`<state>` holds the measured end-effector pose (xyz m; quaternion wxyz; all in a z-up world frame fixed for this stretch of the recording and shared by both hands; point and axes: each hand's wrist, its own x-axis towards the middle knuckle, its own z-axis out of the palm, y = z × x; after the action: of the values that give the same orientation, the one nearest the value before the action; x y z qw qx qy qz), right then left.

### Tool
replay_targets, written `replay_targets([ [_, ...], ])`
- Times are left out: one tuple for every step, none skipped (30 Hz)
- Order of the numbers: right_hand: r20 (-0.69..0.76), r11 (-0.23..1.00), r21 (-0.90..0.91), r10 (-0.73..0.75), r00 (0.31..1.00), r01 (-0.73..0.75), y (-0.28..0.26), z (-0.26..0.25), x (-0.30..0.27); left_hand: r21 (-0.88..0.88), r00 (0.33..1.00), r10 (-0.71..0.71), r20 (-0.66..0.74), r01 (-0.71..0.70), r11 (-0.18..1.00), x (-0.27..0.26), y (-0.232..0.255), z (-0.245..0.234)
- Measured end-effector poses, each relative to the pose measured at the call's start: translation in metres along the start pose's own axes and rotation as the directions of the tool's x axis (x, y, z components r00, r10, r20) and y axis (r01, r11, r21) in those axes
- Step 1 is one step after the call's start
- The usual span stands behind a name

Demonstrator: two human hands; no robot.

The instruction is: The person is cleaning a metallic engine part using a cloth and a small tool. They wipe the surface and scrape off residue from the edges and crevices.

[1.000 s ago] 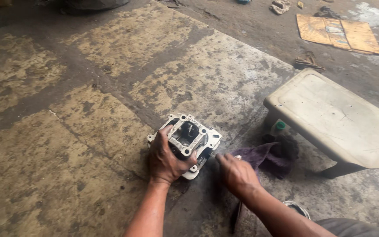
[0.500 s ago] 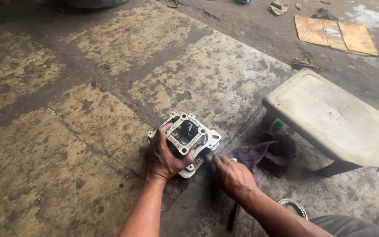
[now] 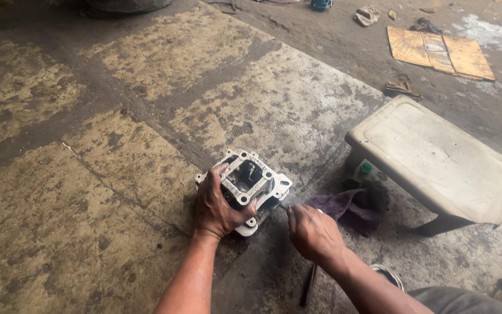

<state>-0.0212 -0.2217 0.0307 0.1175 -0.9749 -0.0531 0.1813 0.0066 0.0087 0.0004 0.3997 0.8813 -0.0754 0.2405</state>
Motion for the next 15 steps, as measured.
replay_targets([
  [-0.025, 0.999, 0.038, -0.023, 0.999, 0.024, -0.006, -0.003, 0.000, 0.009, 1.000, 0.000, 0.002, 0.000, 1.000, -0.002, 0.001, 0.000],
  [-0.055, 0.996, 0.075, -0.045, 0.997, 0.049, -0.009, -0.006, 0.001, 0.017, 1.000, 0.004, 0.002, -0.004, 1.000, -0.001, 0.001, 0.000],
  [-0.100, 0.993, 0.098, -0.055, 0.993, 0.065, -0.010, -0.007, 0.000, 0.026, 1.000, 0.008, 0.001, -0.008, 1.000, 0.001, 0.001, 0.000],
  [-0.143, 0.989, 0.120, -0.067, 0.988, 0.084, -0.012, -0.006, -0.001, 0.018, 1.000, 0.014, -0.008, -0.014, 1.000, 0.001, 0.001, -0.001],
  [-0.185, 0.984, 0.141, -0.078, 0.980, 0.105, -0.013, -0.004, -0.001, 0.010, 1.000, 0.020, -0.017, -0.020, 1.000, 0.001, 0.001, 0.000],
  [-0.168, 0.980, 0.176, -0.064, 0.984, 0.094, -0.014, -0.003, 0.001, 0.001, 0.999, 0.022, -0.024, -0.022, 1.000, -0.001, 0.001, 0.000],
  [-0.150, 0.974, 0.210, -0.051, 0.987, 0.082, -0.014, -0.004, 0.005, 0.018, 1.000, 0.012, -0.016, -0.012, 1.000, -0.002, 0.001, 0.000],
  [-0.135, 0.967, 0.245, -0.037, 0.990, 0.069, -0.015, -0.004, 0.009, 0.033, 1.000, 0.005, -0.008, -0.005, 0.999, -0.001, 0.000, 0.000],
  [-0.106, 0.961, 0.267, -0.043, 0.993, 0.070, -0.016, -0.003, 0.008, 0.049, 1.000, -0.002, 0.000, 0.002, 0.999, -0.001, 0.001, 0.000],
  [-0.080, 0.954, 0.292, -0.051, 0.996, 0.072, -0.018, 0.000, 0.006, 0.045, 1.000, -0.004, 0.000, 0.004, 0.999, 0.000, 0.001, 0.000],
  [-0.053, 0.946, 0.317, -0.059, 0.997, 0.073, -0.020, 0.003, 0.005, 0.041, 1.000, -0.006, 0.000, 0.006, 0.999, 0.001, 0.001, -0.001],
  [-0.041, 0.956, 0.285, -0.062, 0.997, 0.071, -0.020, 0.004, 0.005, 0.031, 1.000, -0.010, -0.001, 0.010, 0.999, 0.001, 0.002, 0.002],
  [-0.030, 0.965, 0.252, -0.064, 0.997, 0.070, -0.020, 0.005, 0.005, 0.024, 1.000, 0.001, -0.004, -0.001, 1.000, 0.000, 0.003, 0.002],
  [-0.020, 0.973, 0.219, -0.068, 0.997, 0.071, -0.020, 0.006, 0.005, 0.019, 1.000, 0.013, -0.009, -0.013, 1.000, 0.001, 0.002, 0.001],
  [-0.018, 0.974, 0.211, -0.076, 0.997, 0.078, -0.019, 0.006, 0.005, 0.013, 1.000, 0.025, -0.015, -0.025, 1.000, 0.001, 0.002, 0.000],
])
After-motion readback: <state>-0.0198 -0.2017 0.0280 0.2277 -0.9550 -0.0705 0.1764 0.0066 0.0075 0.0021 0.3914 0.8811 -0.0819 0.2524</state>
